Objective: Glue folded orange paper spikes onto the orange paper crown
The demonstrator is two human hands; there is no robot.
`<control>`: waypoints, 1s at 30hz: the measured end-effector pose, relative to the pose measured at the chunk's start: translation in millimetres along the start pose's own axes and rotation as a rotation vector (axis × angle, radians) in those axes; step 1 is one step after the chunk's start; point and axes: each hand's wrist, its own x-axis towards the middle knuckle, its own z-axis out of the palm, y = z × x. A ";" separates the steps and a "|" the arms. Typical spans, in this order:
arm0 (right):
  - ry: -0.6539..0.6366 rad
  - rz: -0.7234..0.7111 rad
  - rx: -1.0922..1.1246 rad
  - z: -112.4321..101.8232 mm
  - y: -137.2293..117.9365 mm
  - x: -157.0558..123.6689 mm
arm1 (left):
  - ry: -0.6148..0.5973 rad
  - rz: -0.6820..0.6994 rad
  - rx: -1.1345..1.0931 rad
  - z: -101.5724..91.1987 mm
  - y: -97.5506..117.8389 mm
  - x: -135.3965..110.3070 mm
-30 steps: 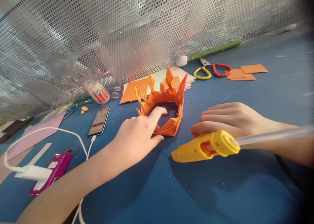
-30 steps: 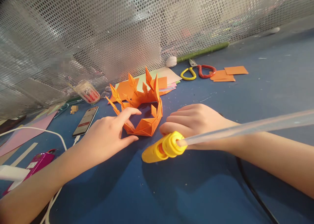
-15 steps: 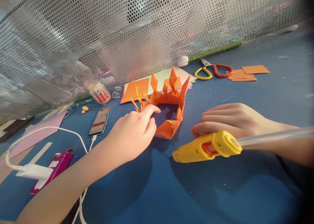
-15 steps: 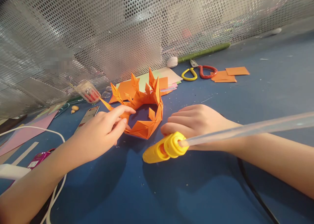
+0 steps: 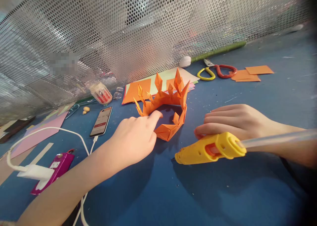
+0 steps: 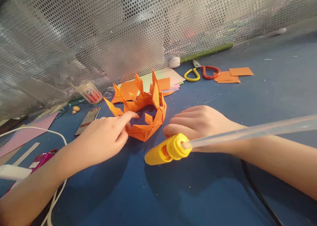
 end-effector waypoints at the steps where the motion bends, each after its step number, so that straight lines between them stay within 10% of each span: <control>1: -0.001 0.001 0.002 0.2 0.3 0.1 | -0.021 0.003 0.006 -1.0 0.5 -0.2; 30: -0.012 0.010 0.015 -2.9 -1.2 1.2 | 0.002 0.070 -0.102 5.9 -7.6 2.3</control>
